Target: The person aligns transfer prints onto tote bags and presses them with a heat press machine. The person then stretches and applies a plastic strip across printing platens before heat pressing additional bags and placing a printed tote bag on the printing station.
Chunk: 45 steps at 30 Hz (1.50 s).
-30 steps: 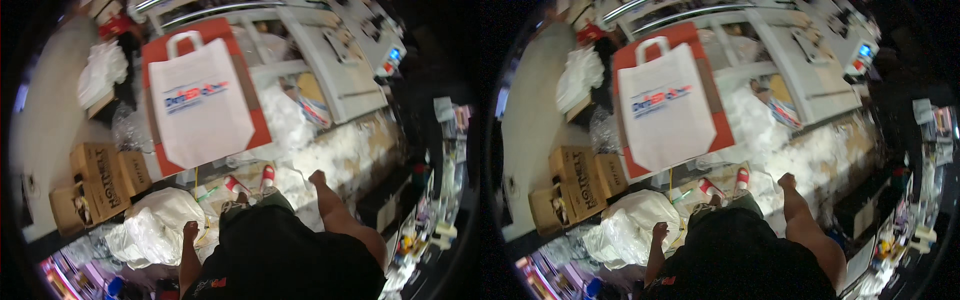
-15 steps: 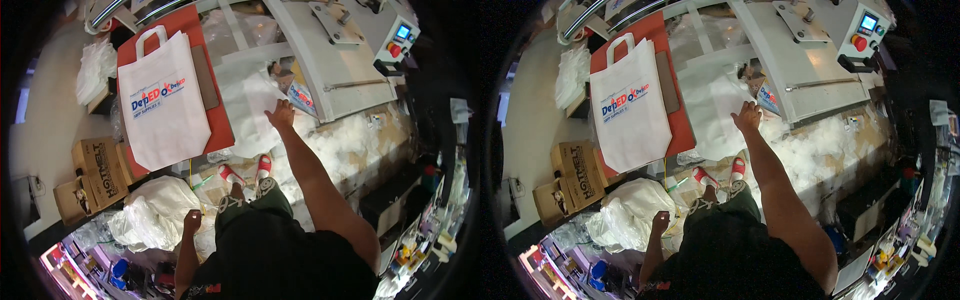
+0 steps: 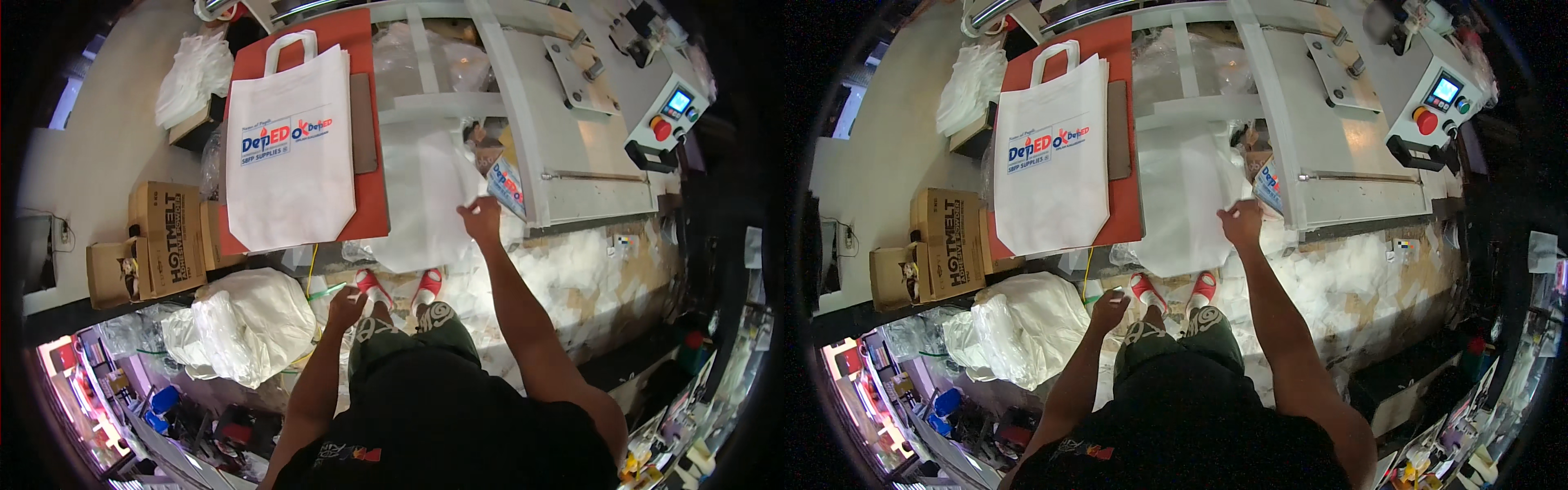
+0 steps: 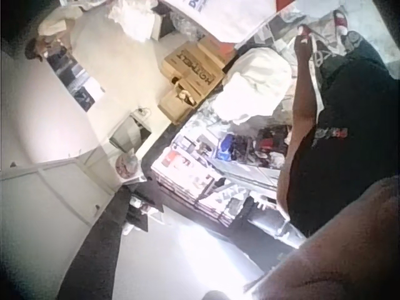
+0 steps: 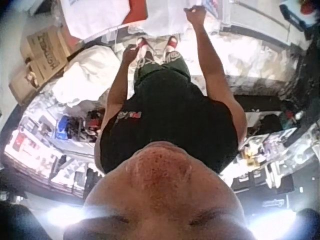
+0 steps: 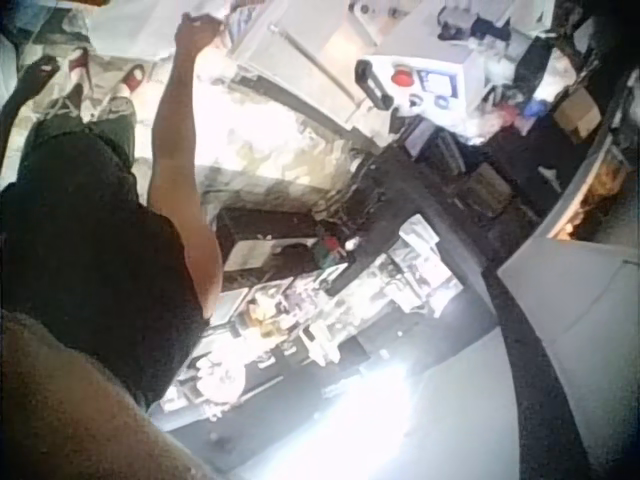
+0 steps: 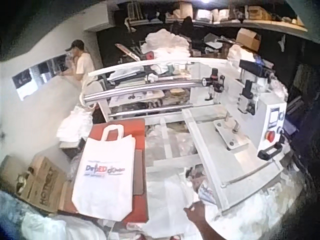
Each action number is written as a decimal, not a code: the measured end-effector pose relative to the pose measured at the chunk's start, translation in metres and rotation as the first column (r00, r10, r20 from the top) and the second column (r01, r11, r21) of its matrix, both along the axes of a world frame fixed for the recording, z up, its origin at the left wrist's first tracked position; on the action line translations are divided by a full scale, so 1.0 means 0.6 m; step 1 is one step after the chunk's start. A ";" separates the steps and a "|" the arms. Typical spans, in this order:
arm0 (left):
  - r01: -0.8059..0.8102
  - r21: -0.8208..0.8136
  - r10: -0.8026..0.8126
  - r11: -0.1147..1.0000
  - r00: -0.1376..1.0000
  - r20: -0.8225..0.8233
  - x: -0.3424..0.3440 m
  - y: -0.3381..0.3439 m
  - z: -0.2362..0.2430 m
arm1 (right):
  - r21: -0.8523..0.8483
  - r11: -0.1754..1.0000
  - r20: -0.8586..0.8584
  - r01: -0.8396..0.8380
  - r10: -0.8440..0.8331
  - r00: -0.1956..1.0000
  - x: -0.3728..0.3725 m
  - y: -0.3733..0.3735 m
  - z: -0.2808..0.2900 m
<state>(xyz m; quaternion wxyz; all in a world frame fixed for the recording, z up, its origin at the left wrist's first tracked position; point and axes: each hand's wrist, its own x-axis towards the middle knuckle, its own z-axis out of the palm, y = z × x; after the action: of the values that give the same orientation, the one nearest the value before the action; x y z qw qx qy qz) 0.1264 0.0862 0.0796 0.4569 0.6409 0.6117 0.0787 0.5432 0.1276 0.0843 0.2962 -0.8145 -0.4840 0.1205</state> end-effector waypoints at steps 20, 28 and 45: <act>-0.329 0.209 0.143 0.921 0.785 0.603 0.027 0.111 0.553 | 0.420 0.903 -0.612 0.093 0.206 0.764 -0.082 -0.112 0.563; -0.377 0.834 0.087 0.404 0.923 0.375 -0.055 0.433 0.732 | 0.919 0.392 -0.030 -0.040 0.172 0.985 -0.232 0.161 0.826; 0.020 0.618 0.132 0.786 0.971 -0.199 -0.165 0.468 0.336 | 0.248 0.930 0.057 -0.271 0.266 0.962 -0.364 0.259 0.312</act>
<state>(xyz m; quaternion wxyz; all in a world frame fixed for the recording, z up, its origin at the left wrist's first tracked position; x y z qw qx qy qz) 0.0276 0.3667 0.2811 0.1459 0.7407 0.6204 0.2123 0.3248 0.2830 0.2716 0.3730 -0.6975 -0.6056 0.0877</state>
